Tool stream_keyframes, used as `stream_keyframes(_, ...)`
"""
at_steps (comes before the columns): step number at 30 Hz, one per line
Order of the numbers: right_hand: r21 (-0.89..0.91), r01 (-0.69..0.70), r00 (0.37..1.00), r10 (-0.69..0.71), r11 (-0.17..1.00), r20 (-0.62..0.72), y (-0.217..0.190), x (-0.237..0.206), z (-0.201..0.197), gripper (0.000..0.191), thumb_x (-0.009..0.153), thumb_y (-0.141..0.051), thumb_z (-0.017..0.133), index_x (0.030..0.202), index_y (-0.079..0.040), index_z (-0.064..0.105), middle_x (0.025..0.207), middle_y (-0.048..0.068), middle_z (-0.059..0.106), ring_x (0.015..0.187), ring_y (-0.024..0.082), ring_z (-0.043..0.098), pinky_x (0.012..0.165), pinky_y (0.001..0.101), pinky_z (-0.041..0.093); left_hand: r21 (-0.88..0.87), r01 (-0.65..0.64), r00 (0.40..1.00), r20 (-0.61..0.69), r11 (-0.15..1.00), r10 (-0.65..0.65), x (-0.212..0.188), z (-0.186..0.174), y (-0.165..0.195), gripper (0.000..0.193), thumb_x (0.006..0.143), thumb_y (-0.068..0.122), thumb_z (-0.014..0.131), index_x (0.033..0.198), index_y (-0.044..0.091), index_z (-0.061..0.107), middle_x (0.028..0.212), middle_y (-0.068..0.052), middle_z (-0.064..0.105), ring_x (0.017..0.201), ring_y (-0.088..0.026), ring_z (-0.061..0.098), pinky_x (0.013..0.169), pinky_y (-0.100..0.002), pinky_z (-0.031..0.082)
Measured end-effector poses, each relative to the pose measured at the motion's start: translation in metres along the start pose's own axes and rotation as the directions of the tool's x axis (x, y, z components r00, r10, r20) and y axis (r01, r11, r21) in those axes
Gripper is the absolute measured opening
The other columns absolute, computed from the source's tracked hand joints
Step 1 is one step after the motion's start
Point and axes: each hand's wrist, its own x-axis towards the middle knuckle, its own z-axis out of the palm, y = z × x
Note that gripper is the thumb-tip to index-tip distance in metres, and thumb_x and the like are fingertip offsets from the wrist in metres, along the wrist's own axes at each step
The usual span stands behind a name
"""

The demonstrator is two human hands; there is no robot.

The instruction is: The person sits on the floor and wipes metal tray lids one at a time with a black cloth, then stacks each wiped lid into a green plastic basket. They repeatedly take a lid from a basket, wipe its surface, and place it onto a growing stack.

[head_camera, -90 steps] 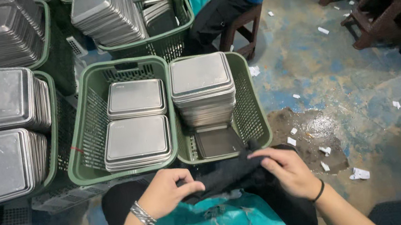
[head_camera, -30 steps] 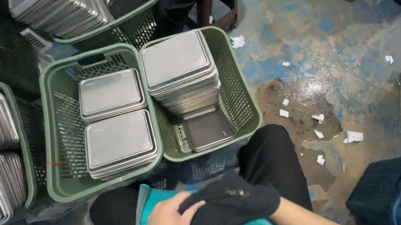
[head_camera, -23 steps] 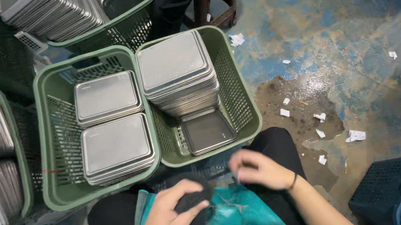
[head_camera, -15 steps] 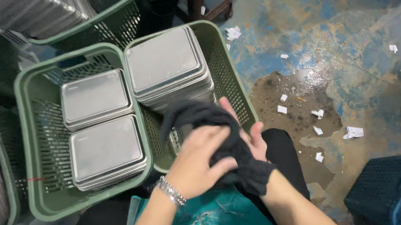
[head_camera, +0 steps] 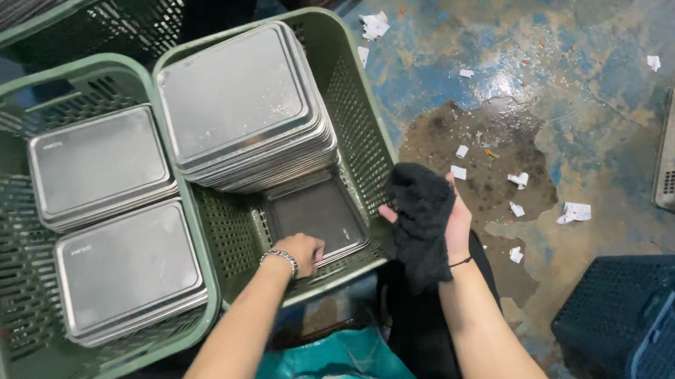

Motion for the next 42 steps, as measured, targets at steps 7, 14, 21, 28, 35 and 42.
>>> stream_keyframes(7,0.030,0.000,1.000,0.000,1.000,-0.011,-0.004,0.001,0.024,0.062,0.106,-0.052,0.039,0.136,-0.002,0.060,0.128,0.015,0.068,0.108,0.033,0.068,0.091,0.0539,0.056,0.036,0.130,0.978,-0.167,0.991,-0.123,-0.021,-0.077,-0.007,0.025,0.075,0.026,0.075,0.096,0.016,0.065,0.092,-0.010,0.074,0.093,-0.033,0.070,0.079,-0.048,0.056)
stream_keyframes(14,0.006,-0.007,0.998,0.008,1.000,-0.063,0.004,0.001,0.017,0.054,0.107,-0.048,0.043,0.129,-0.003,0.065,0.116,0.012,0.072,0.099,0.028,0.070,0.082,0.0495,0.059,0.372,0.130,0.849,-0.521,0.919,0.091,-0.020,-0.042,-0.008,0.020,0.080,0.014,0.071,0.098,0.022,0.075,0.109,-0.009,0.071,0.111,-0.033,0.066,0.091,-0.048,0.054)
stream_keyframes(21,-0.035,-0.012,1.000,0.012,0.999,0.001,0.004,0.003,0.015,0.054,0.108,-0.048,0.044,0.127,-0.004,0.066,0.112,0.012,0.072,0.092,0.028,0.072,0.080,0.0495,0.060,0.165,0.006,1.000,-0.014,0.986,-0.004,-0.029,-0.056,0.005,0.045,0.069,0.006,0.069,0.111,0.021,0.076,0.111,-0.014,0.074,0.111,-0.033,0.068,0.095,-0.043,0.055)
stream_keyframes(28,-0.061,0.007,1.000,-0.008,0.998,-0.018,0.004,0.004,-0.001,0.052,0.106,-0.047,0.044,0.126,-0.004,0.066,0.110,0.011,0.074,0.091,0.026,0.072,0.076,0.0472,0.060,0.157,0.137,0.951,-0.296,0.978,-0.086,-0.064,-0.101,0.002,0.036,0.070,0.004,0.068,0.105,0.015,0.072,0.106,-0.013,0.075,0.108,-0.035,0.068,0.093,-0.045,0.054)
stream_keyframes(35,-0.058,0.019,0.992,-0.012,0.998,0.123,-0.003,-0.012,0.010,0.051,0.110,-0.044,0.044,0.127,-0.001,0.066,0.103,0.014,0.071,0.081,0.028,0.070,0.071,0.0437,0.059,0.084,0.126,0.921,-0.379,0.988,-0.085,-0.114,-0.099,0.023,0.040,0.073,0.008,0.072,0.112,0.018,0.068,0.105,-0.018,0.072,0.101,-0.041,0.067,0.088,-0.049,0.054)
stream_keyframes(42,-0.038,0.114,0.990,-0.110,0.993,0.086,-0.032,-0.108,0.075,0.047,0.109,-0.036,0.039,0.132,-0.001,0.061,0.111,0.017,0.070,0.089,0.028,0.067,0.077,0.0395,0.057,-0.559,-0.181,0.719,-0.636,0.809,-0.279,-0.231,-0.081,0.046,0.062,0.078,0.017,0.078,0.132,0.004,0.051,0.103,-0.017,0.070,0.092,-0.028,0.068,0.082,-0.040,0.055)
